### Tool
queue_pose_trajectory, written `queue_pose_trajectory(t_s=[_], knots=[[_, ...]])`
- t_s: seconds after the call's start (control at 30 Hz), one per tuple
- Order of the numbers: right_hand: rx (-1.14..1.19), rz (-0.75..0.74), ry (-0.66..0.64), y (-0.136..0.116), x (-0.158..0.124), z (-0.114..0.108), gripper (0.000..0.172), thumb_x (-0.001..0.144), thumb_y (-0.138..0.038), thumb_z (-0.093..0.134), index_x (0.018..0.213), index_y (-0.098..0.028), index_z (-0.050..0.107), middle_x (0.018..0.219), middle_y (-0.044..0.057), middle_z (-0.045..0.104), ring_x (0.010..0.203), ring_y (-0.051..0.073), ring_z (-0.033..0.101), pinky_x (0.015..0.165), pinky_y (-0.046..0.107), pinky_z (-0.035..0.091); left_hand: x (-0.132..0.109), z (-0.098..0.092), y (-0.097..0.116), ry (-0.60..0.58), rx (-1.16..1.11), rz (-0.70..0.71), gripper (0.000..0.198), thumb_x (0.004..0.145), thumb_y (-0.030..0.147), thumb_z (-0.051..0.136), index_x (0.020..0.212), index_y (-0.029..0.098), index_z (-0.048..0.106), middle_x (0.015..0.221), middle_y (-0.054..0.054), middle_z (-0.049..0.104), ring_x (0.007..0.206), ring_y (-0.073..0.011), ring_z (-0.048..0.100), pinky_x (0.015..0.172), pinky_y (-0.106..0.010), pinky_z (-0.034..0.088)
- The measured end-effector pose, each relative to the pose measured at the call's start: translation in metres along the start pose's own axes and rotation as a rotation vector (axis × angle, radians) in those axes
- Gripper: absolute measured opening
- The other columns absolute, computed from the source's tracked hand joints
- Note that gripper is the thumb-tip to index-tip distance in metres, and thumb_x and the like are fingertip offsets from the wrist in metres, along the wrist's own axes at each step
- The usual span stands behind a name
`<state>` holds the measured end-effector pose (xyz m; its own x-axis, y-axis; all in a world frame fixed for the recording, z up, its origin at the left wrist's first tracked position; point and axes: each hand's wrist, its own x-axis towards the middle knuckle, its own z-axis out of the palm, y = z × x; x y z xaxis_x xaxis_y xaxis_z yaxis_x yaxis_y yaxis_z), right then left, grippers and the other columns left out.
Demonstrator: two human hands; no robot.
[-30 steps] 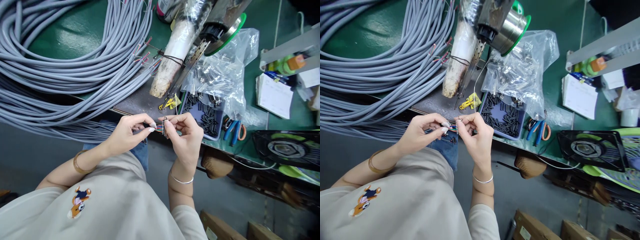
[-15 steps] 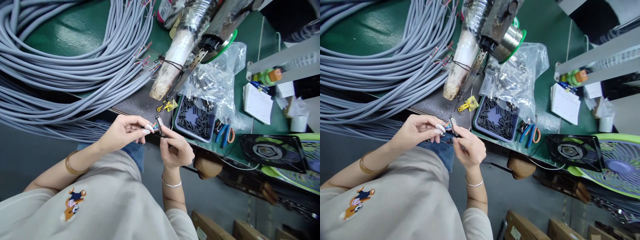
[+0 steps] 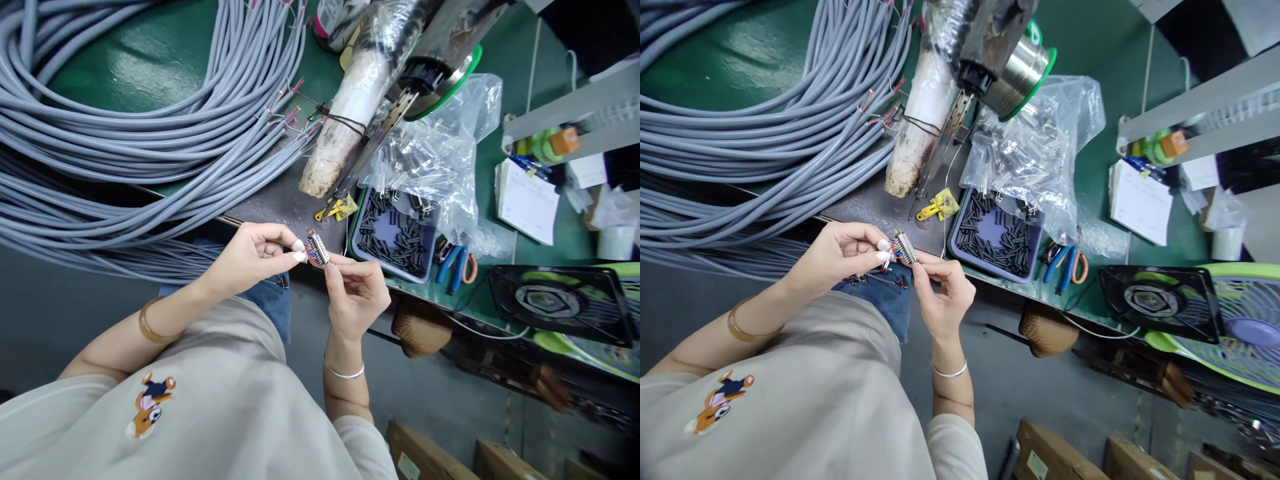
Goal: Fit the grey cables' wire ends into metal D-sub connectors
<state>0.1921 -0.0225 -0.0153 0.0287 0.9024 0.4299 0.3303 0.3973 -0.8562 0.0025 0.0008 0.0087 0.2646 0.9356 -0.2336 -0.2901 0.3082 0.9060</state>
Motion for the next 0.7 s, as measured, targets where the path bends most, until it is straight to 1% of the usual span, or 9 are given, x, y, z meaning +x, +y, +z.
queue_pose_trajectory(t_s=[0.07, 0.13, 0.23, 0.33, 0.4, 0.43, 0.5, 0.6, 0.7], knots=[[-0.108, -0.075, 0.051, 0.002, 0.000, -0.003, 0.006, 0.093, -0.018, 0.072, 0.092, -0.021, 0.067, 0.099, 0.003, 0.083, 0.081, 0.018, 0.081, 0.066, 0.026, 0.066, 0.002, -0.001, 0.000, -0.014, -0.019, -0.018, 0.015, 0.073, 0.018, 0.078, 0.082, 0.011, 0.071, 0.051, 0.006, 0.052, 0.044, -0.0028, 0.040, 0.043, -0.015, 0.031], [-0.196, -0.161, 0.183, 0.002, 0.004, -0.007, 0.003, 0.096, -0.021, 0.069, 0.098, -0.023, 0.069, 0.089, -0.001, 0.081, 0.062, 0.014, 0.076, 0.053, 0.023, 0.060, 0.003, -0.001, -0.002, -0.030, -0.043, -0.021, 0.014, 0.073, 0.017, 0.076, 0.084, 0.011, 0.070, 0.051, 0.006, 0.055, 0.045, -0.0037, 0.045, 0.045, -0.015, 0.033], [-0.294, -0.375, 0.498, -0.003, 0.015, -0.010, 0.012, 0.096, -0.037, 0.069, 0.095, -0.026, 0.072, 0.061, -0.006, 0.066, 0.034, 0.010, 0.052, 0.035, 0.025, 0.044, 0.006, -0.003, -0.006, -0.049, -0.073, -0.029, 0.015, 0.074, 0.017, 0.074, 0.087, 0.013, 0.068, 0.052, 0.005, 0.059, 0.046, -0.0058, 0.051, 0.046, -0.016, 0.037], [-0.293, -0.495, 0.691, -0.010, 0.027, -0.009, 0.015, 0.093, -0.045, 0.071, 0.094, -0.030, 0.074, 0.060, -0.007, 0.057, 0.030, 0.007, 0.037, 0.029, 0.027, 0.031, 0.007, -0.005, -0.010, -0.056, -0.090, -0.035, 0.017, 0.074, 0.018, 0.075, 0.089, 0.014, 0.067, 0.055, 0.004, 0.062, 0.047, -0.0067, 0.054, 0.045, -0.017, 0.039], [-0.245, -0.493, 0.600, -0.014, 0.030, -0.008, 0.015, 0.095, -0.036, 0.069, 0.109, -0.033, 0.072, 0.069, -0.007, 0.064, 0.034, 0.008, 0.047, 0.028, 0.024, 0.032, 0.007, -0.005, -0.011, -0.060, -0.094, -0.030, 0.017, 0.075, 0.018, 0.075, 0.089, 0.014, 0.066, 0.056, 0.004, 0.062, 0.047, -0.0068, 0.055, 0.046, -0.017, 0.039], [-0.223, -0.474, 0.518, -0.016, 0.030, -0.007, 0.022, 0.097, -0.030, 0.066, 0.118, -0.034, 0.068, 0.076, -0.007, 0.070, 0.041, 0.009, 0.057, 0.031, 0.022, 0.039, 0.007, -0.006, -0.011, -0.062, -0.091, -0.025, 0.017, 0.075, 0.019, 0.075, 0.088, 0.014, 0.066, 0.055, 0.004, 0.062, 0.048, -0.0070, 0.056, 0.046, -0.017, 0.040], [-0.210, -0.412, 0.379, -0.018, 0.027, -0.007, 0.030, 0.099, -0.018, 0.062, 0.126, -0.030, 0.063, 0.089, -0.005, 0.077, 0.061, 0.012, 0.074, 0.052, 0.025, 0.062, 0.006, -0.006, -0.011, -0.051, -0.080, -0.009, 0.015, 0.075, 0.020, 0.076, 0.087, 0.014, 0.067, 0.053, 0.004, 0.060, 0.048, -0.0069, 0.056, 0.048, -0.017, 0.041], [-0.240, -0.362, 0.260, -0.017, 0.018, -0.007, 0.028, 0.094, -0.008, 0.067, 0.116, -0.024, 0.066, 0.092, -0.003, 0.081, 0.076, 0.017, 0.080, 0.084, 0.039, 0.071, 0.006, -0.007, -0.011, -0.022, -0.067, 0.008, 0.015, 0.074, 0.019, 0.077, 0.084, 0.014, 0.068, 0.055, 0.004, 0.061, 0.049, -0.0068, 0.056, 0.050, -0.016, 0.043], [-0.357, -0.415, 0.131, -0.015, 0.011, -0.007, 0.026, 0.087, -0.008, 0.076, 0.106, -0.024, 0.068, 0.093, -0.001, 0.082, 0.080, 0.018, 0.081, 0.079, 0.032, 0.069, 0.007, -0.007, -0.012, -0.017, -0.075, 0.021, 0.015, 0.073, 0.018, 0.077, 0.085, 0.014, 0.069, 0.056, 0.003, 0.062, 0.049, -0.0071, 0.057, 0.050, -0.017, 0.043]])
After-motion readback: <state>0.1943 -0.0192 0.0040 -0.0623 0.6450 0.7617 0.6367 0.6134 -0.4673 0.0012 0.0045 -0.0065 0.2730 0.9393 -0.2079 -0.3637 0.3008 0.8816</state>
